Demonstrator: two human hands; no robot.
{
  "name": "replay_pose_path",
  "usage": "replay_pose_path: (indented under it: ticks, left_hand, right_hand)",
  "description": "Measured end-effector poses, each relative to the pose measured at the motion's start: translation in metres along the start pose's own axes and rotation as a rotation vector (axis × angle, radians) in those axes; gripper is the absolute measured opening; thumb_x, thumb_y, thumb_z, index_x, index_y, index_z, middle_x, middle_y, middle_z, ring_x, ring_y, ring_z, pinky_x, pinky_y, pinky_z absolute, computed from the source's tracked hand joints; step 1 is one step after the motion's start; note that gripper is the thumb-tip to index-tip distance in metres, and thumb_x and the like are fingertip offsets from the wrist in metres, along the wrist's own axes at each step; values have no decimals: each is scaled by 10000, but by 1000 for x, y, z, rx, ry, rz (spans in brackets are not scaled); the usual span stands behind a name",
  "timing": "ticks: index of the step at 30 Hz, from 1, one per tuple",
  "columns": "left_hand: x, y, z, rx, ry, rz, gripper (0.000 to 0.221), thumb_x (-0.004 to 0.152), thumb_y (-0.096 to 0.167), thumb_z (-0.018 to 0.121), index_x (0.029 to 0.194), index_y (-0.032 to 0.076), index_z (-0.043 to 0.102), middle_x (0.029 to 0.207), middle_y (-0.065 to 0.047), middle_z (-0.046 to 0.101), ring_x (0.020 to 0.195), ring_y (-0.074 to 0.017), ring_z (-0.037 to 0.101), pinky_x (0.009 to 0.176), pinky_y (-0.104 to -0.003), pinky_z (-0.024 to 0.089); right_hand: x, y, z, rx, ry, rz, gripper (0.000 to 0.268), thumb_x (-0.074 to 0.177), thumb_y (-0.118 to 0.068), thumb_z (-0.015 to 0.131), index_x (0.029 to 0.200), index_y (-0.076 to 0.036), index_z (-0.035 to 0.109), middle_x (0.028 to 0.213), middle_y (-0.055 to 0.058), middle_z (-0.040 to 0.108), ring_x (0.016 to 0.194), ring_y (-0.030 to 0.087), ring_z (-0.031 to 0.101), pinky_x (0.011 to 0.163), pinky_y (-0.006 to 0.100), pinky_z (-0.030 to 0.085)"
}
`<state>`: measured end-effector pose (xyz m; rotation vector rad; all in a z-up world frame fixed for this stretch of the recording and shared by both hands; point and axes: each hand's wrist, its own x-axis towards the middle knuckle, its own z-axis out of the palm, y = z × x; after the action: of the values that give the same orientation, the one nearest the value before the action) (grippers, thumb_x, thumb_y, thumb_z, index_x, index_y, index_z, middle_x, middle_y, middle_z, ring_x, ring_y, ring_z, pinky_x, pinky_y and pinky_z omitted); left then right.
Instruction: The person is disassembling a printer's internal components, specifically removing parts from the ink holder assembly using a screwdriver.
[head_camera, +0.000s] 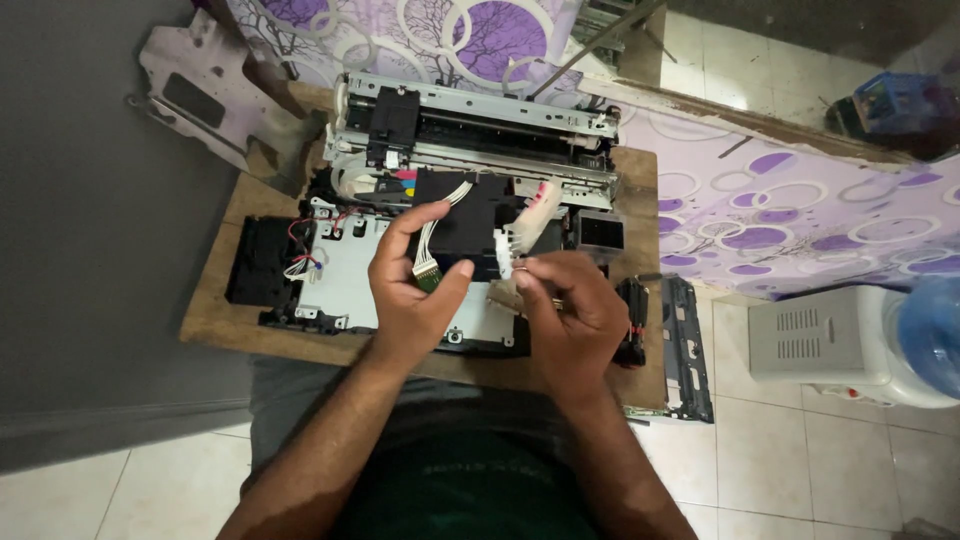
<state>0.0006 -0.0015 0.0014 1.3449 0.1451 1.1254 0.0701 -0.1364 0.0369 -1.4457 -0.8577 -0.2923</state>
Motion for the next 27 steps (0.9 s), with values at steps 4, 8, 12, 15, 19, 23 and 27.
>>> replay_pose_path:
  ticks: [4, 8, 12, 15, 19, 23, 27]
  left_hand:
    - [-4, -5, 3, 51, 10, 36, 527, 764, 21, 818, 1263, -25, 657, 1209, -167, 683, 1199, -250, 637, 1045, -408, 490]
    - [-9, 0, 9, 102, 35, 40, 505, 766, 17, 831, 1243, -26, 671, 1186, -185, 699, 1177, -286, 661, 1012, -431, 514]
    - [-19, 2, 14, 174, 95, 42, 480, 772, 33, 840, 1220, -25, 676, 1163, -192, 702, 1138, -315, 687, 978, -418, 537]
    - [-23, 0, 14, 210, 124, 51, 477, 784, 60, 852, 1221, -23, 681, 1158, -192, 708, 1118, -333, 699, 963, -422, 550]
    - [-22, 0, 15, 179, 133, 46, 471, 793, 53, 844, 1225, -32, 675, 1152, -208, 709, 1125, -342, 695, 957, -443, 553]
    - [-23, -1, 14, 175, 133, 45, 460, 796, 51, 844, 1215, -36, 673, 1154, -229, 704, 1112, -365, 699, 928, -447, 566]
    - [-25, -1, 14, 151, 140, 49, 467, 791, 39, 848, 1215, -42, 669, 1148, -235, 709, 1110, -353, 703, 916, -440, 575]
  right_hand:
    - [3, -2, 0, -129, 40, -62, 106, 891, -24, 831, 974, -12, 766, 894, 131, 727, 724, 245, 677, 640, 348, 555]
    - [-1, 7, 3, -194, 84, -70, 117, 881, -43, 850, 975, -21, 785, 875, 110, 690, 680, 205, 623, 604, 315, 515]
    - [-8, 14, 7, -260, 104, -61, 98, 915, -69, 822, 1001, -32, 793, 896, 99, 683, 691, 219, 647, 610, 318, 530]
    - [-7, 9, 10, -248, 107, -45, 102, 927, -58, 809, 1021, -23, 788, 887, 103, 683, 686, 226, 656, 618, 330, 542]
    - [-9, 6, 13, -232, 122, -37, 119, 932, -38, 801, 1049, -16, 787, 908, 119, 682, 708, 224, 659, 638, 333, 544]
    - [-10, 2, 15, -141, 97, 10, 104, 971, -9, 740, 1070, 15, 756, 912, 129, 651, 716, 246, 656, 626, 342, 558]
    - [-11, 6, 15, -137, 108, 9, 97, 953, 7, 755, 1046, 34, 752, 896, 139, 647, 707, 253, 666, 606, 343, 561]
